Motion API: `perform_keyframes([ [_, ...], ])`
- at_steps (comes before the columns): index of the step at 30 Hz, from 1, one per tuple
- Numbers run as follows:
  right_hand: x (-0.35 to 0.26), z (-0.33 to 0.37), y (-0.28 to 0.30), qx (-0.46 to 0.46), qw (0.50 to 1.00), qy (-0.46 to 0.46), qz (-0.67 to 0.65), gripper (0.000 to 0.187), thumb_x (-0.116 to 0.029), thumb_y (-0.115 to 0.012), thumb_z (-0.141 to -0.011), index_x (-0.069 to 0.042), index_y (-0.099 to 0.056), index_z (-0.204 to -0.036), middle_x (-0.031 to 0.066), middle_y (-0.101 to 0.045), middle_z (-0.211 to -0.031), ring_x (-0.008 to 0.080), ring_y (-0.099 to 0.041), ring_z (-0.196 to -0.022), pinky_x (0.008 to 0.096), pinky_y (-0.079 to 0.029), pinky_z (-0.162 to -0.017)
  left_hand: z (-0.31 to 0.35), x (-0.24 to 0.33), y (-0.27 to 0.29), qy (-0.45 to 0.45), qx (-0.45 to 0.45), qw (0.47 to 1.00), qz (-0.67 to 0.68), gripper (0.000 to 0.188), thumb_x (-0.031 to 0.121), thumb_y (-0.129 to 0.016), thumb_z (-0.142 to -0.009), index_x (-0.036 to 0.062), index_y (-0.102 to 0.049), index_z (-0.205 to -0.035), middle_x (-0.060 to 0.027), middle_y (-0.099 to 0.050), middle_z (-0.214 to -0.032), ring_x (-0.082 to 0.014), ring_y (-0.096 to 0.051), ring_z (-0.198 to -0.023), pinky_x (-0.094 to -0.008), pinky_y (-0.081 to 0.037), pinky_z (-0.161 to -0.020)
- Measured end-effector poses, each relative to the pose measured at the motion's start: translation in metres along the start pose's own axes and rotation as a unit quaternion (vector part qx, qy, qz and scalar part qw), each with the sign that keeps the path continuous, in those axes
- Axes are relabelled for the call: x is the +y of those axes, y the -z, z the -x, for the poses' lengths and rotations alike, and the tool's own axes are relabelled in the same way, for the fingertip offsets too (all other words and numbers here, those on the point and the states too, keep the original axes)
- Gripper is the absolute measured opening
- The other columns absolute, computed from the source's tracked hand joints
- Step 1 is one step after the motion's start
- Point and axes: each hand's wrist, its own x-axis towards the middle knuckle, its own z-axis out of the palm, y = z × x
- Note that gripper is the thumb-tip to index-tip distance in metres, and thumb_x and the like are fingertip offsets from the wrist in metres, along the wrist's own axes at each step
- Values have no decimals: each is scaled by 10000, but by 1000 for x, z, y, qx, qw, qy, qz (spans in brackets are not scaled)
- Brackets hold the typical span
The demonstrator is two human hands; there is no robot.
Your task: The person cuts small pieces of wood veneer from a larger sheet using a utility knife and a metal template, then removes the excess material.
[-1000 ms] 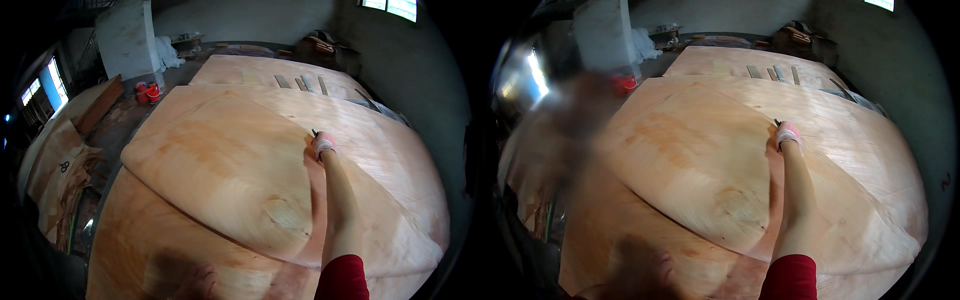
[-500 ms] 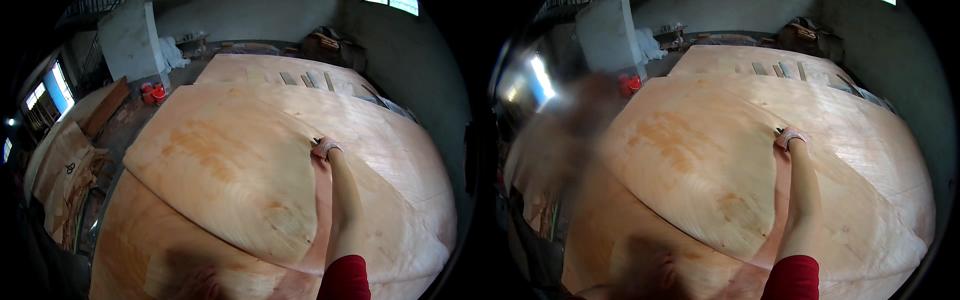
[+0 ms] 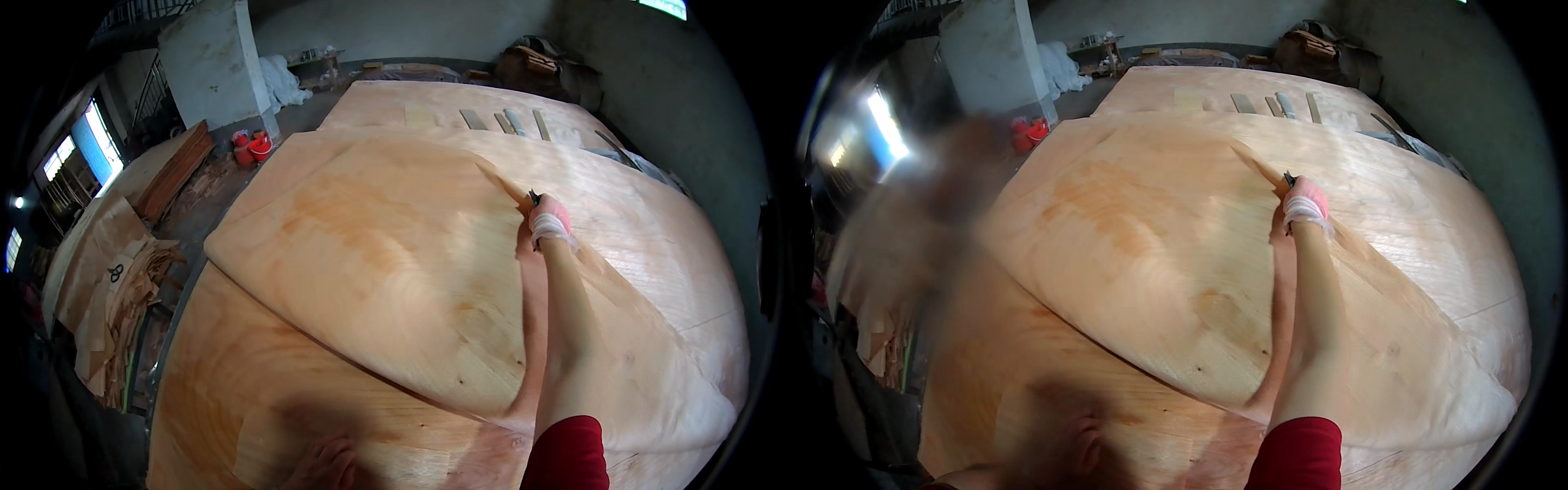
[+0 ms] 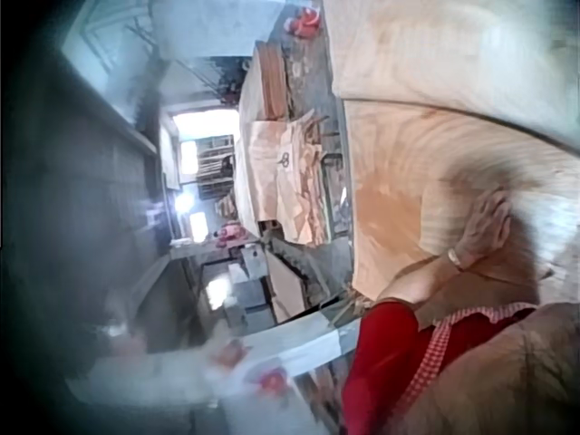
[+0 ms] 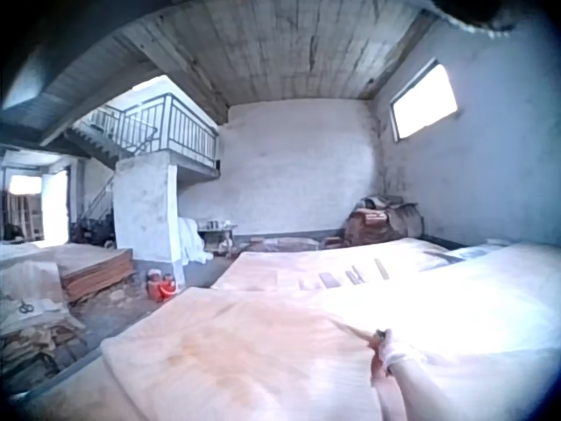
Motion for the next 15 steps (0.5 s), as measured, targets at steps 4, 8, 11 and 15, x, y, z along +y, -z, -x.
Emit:
perform_keyframes([
  [4, -7, 5, -21, -39, 999, 5, 15, 306, -146, -565, -825, -91, -602, -1124, 199, -619, -1102, 345, -589, -1053, 425, -482, -874, 5, 1, 7, 7, -16, 999, -36, 264, 74, -588, -789, -13, -527, -1032, -194, -526, -1099, -381, -506, -1025, -480, -410, -907],
  [8, 11, 5, -19, 68, 993, 90, -40, 339, -247, -562, -852, -136, -573, -1172, 177, -637, -1061, 361, -606, -986, 440, -481, -865, -9, 18, 22, 51, -89, 988, -118, 250, 80, -626, -705, -6, -565, -931, -214, -536, -1014, -375, -524, -955, -459, -426, -882],
  [11, 24, 45, 33, 82, 985, 69, -132, 318, -232, -582, -839, -134, -595, -1141, 172, -657, -981, 350, -627, -903, 418, -495, -812, -45, 23, 38, 127, -271, 949, -103, 252, 71, -628, -664, -5, -571, -898, -220, -537, -982, -380, -530, -928, -453, -414, -893],
  [15, -5, 192, 104, -185, 930, 107, -299, 233, -128, -595, -813, -110, -654, -1037, 126, -679, -837, 245, -650, -741, 336, -518, -682, 12, -16, -8, -25, 4, 999, 48, 204, 114, -556, -765, 3, -533, -934, -192, -522, -1031, -374, -501, -1016, -480, -404, -904],
])
